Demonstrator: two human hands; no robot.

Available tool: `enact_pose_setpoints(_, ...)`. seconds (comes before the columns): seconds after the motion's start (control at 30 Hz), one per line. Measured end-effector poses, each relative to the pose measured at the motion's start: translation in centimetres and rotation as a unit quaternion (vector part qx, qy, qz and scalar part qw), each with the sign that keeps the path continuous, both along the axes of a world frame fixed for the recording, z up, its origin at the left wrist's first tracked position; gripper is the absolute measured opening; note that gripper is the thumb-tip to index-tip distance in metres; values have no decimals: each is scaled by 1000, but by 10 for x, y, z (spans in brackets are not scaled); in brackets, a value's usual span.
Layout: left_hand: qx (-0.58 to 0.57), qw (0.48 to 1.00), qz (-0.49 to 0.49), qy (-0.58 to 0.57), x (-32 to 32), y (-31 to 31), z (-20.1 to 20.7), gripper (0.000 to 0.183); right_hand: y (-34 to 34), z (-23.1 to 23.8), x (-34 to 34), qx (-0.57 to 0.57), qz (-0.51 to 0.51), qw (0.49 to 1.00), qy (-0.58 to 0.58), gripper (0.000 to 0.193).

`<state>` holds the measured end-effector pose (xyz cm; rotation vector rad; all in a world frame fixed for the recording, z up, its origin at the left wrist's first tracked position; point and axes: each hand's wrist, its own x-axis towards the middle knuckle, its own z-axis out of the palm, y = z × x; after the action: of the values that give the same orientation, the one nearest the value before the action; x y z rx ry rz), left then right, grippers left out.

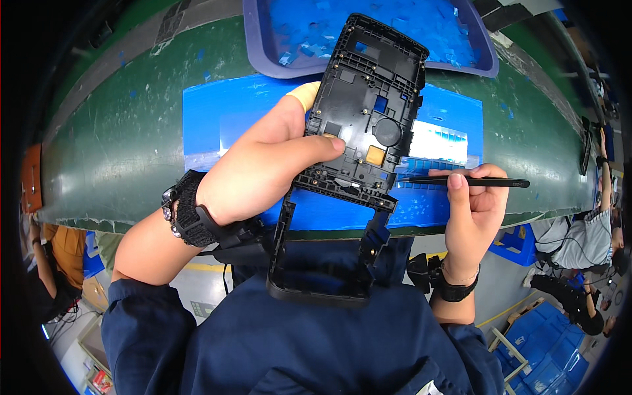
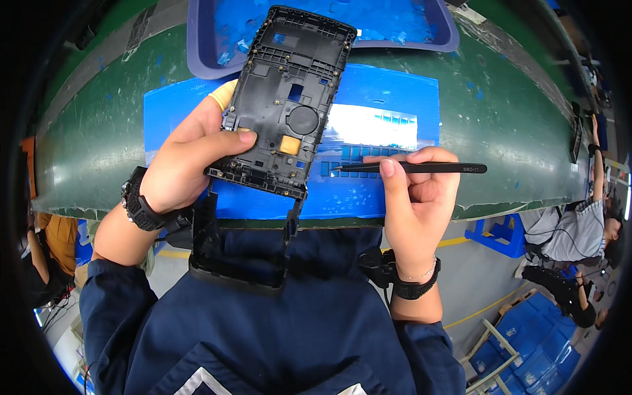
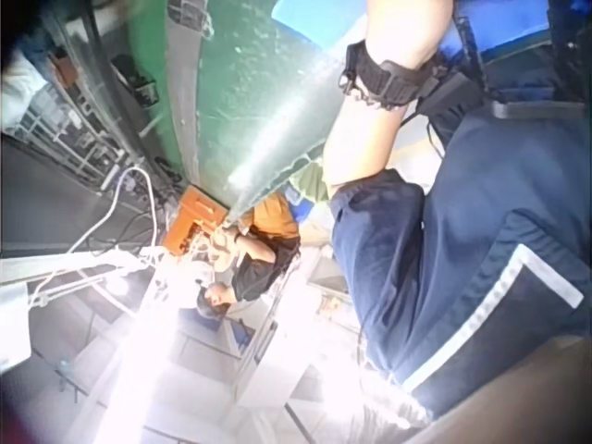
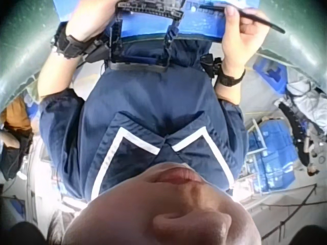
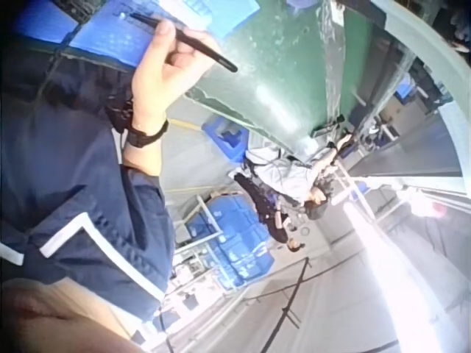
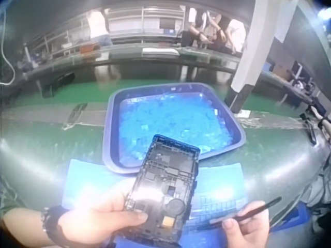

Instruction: Applying small blue protective film pieces to internal components of a plastic device housing using tweezers and a stylus.

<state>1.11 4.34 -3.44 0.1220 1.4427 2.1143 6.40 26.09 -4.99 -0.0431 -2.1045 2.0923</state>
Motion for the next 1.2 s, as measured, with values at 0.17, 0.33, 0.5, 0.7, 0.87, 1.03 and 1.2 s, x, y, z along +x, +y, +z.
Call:
enact_pose_setpoints(0.17,0,1000,-1,-22,0,0,4,58,2,1,-2,-31,-20,999,20,16)
enact_pose_setpoints(0.33,134,990,-45,28,9,-2,19,78,4,29,-12,-97,-57,992,63,18)
enact_pose_setpoints(0.5,178,970,-62,153,12,4,10,90,-28,51,-27,-83,30,992,86,20)
enact_pose_setpoints(0.7,177,968,-61,167,12,1,8,95,-57,53,-35,-59,56,994,79,16)
enact_pose_setpoints(0.87,152,973,-57,162,13,-1,11,96,-59,53,-37,-64,11,996,59,22)
enact_pose_setpoints(1.03,154,970,-51,183,11,-2,10,95,-57,52,-39,-45,32,997,62,18)
enact_pose_setpoints(1.2,139,964,-63,217,11,-1,8,93,-57,51,-39,-49,53,995,75,15)
